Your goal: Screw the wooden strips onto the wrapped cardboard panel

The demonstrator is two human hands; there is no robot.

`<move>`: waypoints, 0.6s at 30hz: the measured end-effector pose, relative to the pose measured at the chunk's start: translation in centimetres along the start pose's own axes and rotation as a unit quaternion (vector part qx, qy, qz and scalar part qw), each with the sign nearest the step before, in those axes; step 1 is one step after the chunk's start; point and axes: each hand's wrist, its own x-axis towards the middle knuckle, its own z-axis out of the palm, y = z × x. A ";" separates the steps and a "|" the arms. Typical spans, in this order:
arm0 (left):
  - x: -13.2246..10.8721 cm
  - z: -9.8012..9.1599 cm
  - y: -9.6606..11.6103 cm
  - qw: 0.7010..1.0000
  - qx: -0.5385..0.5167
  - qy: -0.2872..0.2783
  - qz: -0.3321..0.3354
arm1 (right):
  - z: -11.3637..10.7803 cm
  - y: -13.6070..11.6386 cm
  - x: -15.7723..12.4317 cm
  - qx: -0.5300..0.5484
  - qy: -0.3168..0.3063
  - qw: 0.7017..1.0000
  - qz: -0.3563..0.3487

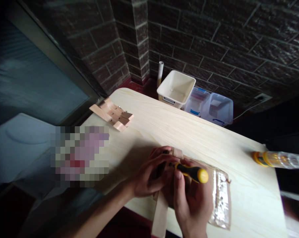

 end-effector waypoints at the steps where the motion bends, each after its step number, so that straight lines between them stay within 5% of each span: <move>1: 0.0 0.0 0.0 1.000 0.001 -0.004 -0.003 | -0.1 0.0 -0.1 -0.010 0.000 1.000 -0.016; 4: 0.0 -0.1 0.0 1.000 0.007 -0.017 0.005 | -0.3 0.4 -0.4 -0.035 -0.004 0.998 -0.051; 18: 0.0 -0.2 -0.4 0.999 0.010 -0.027 0.029 | 0.1 0.2 -0.2 0.050 0.020 0.998 0.011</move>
